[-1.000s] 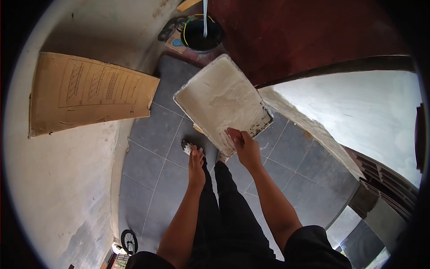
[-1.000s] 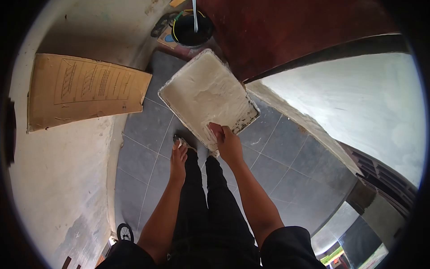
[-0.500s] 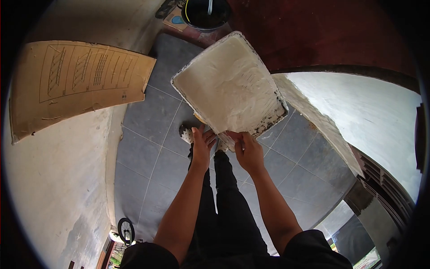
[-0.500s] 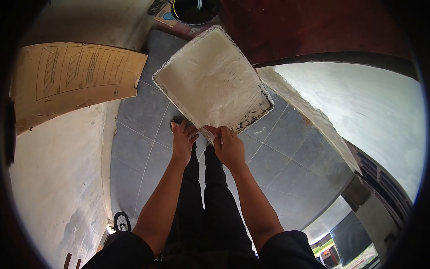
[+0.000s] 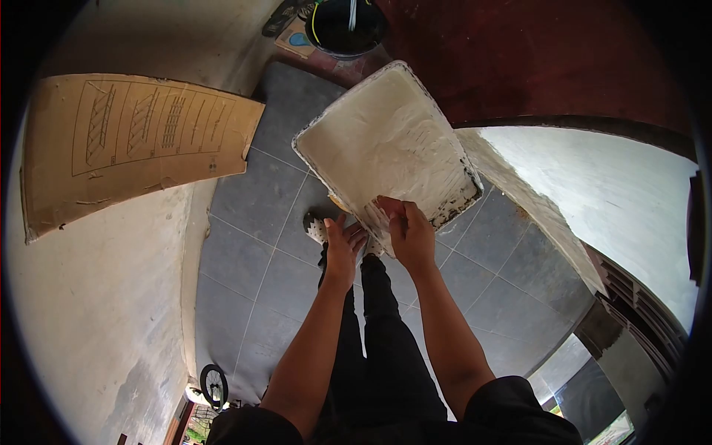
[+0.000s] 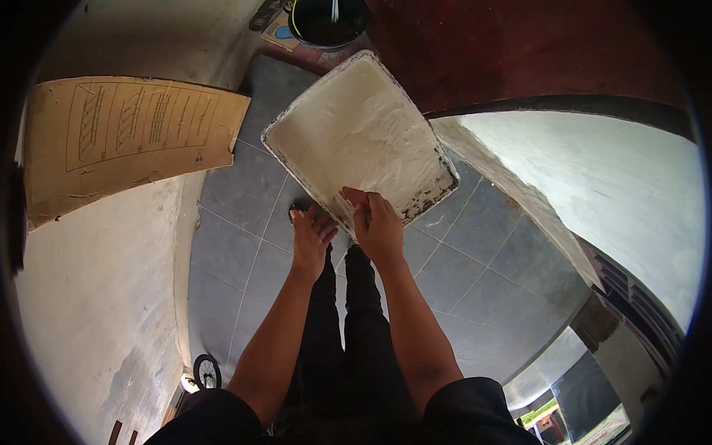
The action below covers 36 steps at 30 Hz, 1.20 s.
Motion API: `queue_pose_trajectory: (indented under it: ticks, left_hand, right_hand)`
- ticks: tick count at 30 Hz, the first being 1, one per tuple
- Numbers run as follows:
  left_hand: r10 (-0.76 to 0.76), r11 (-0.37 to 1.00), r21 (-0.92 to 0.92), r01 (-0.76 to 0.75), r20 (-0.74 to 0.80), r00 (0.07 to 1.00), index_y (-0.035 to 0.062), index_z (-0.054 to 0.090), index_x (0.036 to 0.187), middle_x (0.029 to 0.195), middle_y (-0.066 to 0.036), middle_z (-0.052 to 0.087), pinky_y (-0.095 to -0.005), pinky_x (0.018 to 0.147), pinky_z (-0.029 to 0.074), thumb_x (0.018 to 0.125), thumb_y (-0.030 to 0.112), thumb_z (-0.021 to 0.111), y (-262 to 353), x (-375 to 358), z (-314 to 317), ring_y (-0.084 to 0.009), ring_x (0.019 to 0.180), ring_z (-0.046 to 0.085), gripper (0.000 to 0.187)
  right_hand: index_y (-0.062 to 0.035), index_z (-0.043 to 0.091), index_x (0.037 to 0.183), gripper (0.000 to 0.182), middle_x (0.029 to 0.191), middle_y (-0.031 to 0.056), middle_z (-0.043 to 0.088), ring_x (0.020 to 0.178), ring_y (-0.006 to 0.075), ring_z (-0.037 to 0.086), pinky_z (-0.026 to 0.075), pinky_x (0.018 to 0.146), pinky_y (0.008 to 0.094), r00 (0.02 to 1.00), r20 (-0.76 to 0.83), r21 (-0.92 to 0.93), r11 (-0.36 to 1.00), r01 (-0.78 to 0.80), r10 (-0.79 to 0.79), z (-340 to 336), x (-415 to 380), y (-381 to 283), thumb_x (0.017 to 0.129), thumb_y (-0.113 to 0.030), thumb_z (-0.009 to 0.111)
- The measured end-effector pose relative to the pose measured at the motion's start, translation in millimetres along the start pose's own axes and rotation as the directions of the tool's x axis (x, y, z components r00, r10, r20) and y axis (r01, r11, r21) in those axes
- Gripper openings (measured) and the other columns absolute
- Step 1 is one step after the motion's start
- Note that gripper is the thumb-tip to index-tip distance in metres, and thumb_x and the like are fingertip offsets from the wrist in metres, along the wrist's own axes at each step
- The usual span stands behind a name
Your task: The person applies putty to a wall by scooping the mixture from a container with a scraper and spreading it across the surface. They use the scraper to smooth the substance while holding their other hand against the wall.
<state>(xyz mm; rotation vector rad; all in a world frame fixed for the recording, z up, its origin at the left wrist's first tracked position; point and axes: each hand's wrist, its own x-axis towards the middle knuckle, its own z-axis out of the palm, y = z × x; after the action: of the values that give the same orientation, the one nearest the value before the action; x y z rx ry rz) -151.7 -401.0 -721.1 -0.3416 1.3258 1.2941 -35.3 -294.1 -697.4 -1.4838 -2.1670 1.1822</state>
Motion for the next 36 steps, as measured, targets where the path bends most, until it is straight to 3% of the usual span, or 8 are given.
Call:
queue_pose_trajectory:
  ticks: [5, 8, 10, 20, 23, 25, 29, 36]
  left_hand:
    - [-0.006, 1.000, -0.015, 0.006, 0.018, 1.000, 0.0010, 0.014, 0.164, 0.154, -0.025, 0.045, -0.0450, 0.119, 0.034, 0.095, 0.086, 0.030, 2, -4, 1, -0.0333, 0.135, 0.050, 0.111]
    - [-0.005, 1.000, -0.019, 0.005, 0.015, 1.000, 0.0009, 0.012, 0.165, 0.154, -0.026, 0.044, -0.0456, 0.120, 0.033, 0.095, 0.086, 0.030, 1, -3, 1, -0.0337, 0.137, 0.049, 0.112]
    - [0.003, 1.000, -0.014, -0.003, 0.029, 1.000, 0.0009, 0.012, 0.165, 0.154, -0.026, 0.044, -0.0458, 0.121, 0.033, 0.095, 0.086, 0.030, 0, -3, -1, -0.0337, 0.137, 0.049, 0.112]
    - [0.001, 1.000, -0.030, 0.000, 0.030, 1.000, 0.0008, 0.013, 0.165, 0.154, -0.026, 0.044, -0.0459, 0.120, 0.033, 0.096, 0.085, 0.029, -1, -3, -1, -0.0334, 0.137, 0.049, 0.110]
    - [-0.005, 0.998, -0.068, 0.006, 0.017, 1.000, 0.0007, 0.013, 0.165, 0.153, -0.026, 0.045, -0.0458, 0.120, 0.033, 0.096, 0.085, 0.029, 1, -4, 0, -0.0332, 0.136, 0.050, 0.109]
    - [-0.007, 0.998, -0.060, 0.008, 0.020, 1.000, 0.0006, 0.013, 0.165, 0.153, -0.026, 0.045, -0.0459, 0.120, 0.033, 0.096, 0.085, 0.029, 1, -4, 0, -0.0335, 0.137, 0.049, 0.110]
    - [-0.012, 0.999, -0.049, 0.012, 0.014, 1.000, 0.0003, 0.012, 0.165, 0.154, -0.028, 0.044, -0.0460, 0.121, 0.032, 0.095, 0.086, 0.028, 3, -5, 2, -0.0349, 0.139, 0.048, 0.112]
    - [-0.023, 0.999, -0.041, 0.024, 0.011, 1.000, -0.0002, 0.010, 0.165, 0.154, -0.031, 0.042, -0.0469, 0.122, 0.031, 0.094, 0.087, 0.028, 9, -6, 3, -0.0370, 0.140, 0.047, 0.114]
  right_hand:
    - [-0.0025, 0.064, 0.111, 0.020, 0.093, 0.0195, 0.069, 0.086, 0.0428, 0.068, 0.055, 0.074, 0.0512, 0.999, 0.036, -0.087, 0.996, 0.006, -0.003, 5, 9, -3, 0.096, -0.016, 0.062]
    - [-0.0033, 0.064, 0.111, 0.020, 0.094, 0.0189, 0.069, 0.087, 0.0424, 0.068, 0.055, 0.074, 0.0506, 0.997, -0.028, 0.117, 0.991, -0.072, 0.075, 4, 14, -6, 0.096, -0.016, 0.062]
    - [-0.0036, 0.064, 0.111, 0.019, 0.095, 0.0184, 0.070, 0.089, 0.0421, 0.068, 0.055, 0.075, 0.0505, 0.997, 0.044, 0.054, 0.997, 0.053, -0.056, 11, 12, -9, 0.096, -0.015, 0.062]
    - [-0.0034, 0.064, 0.109, 0.018, 0.098, 0.0184, 0.070, 0.090, 0.0413, 0.068, 0.055, 0.077, 0.0495, 0.992, 0.072, -0.019, 0.994, 0.109, -0.107, 11, 21, -11, 0.096, -0.016, 0.062]
    - [-0.0031, 0.063, 0.110, 0.018, 0.099, 0.0196, 0.070, 0.091, 0.0419, 0.068, 0.055, 0.078, 0.0499, 0.998, -0.044, 0.092, 0.995, 0.042, -0.038, 9, 26, -15, 0.097, -0.015, 0.062]
    - [-0.0019, 0.063, 0.109, 0.016, 0.094, 0.0211, 0.069, 0.089, 0.0447, 0.067, 0.053, 0.077, 0.0476, 0.989, 0.097, 0.082, 0.991, 0.104, -0.112, 10, 26, -19, 0.098, -0.014, 0.062]
    - [-0.0010, 0.063, 0.109, 0.017, 0.097, 0.0194, 0.070, 0.091, 0.0418, 0.067, 0.054, 0.079, 0.0495, 1.000, -0.005, 0.027, 1.000, 0.014, -0.014, 4, 23, -12, 0.095, -0.010, 0.062]
    - [-0.0012, 0.066, 0.100, 0.013, 0.090, 0.0156, 0.069, 0.085, 0.0371, 0.066, 0.052, 0.077, 0.0456, 0.972, 0.016, 0.034, 0.972, 0.233, -0.234, -23, -18, 7, 0.088, -0.004, 0.065]
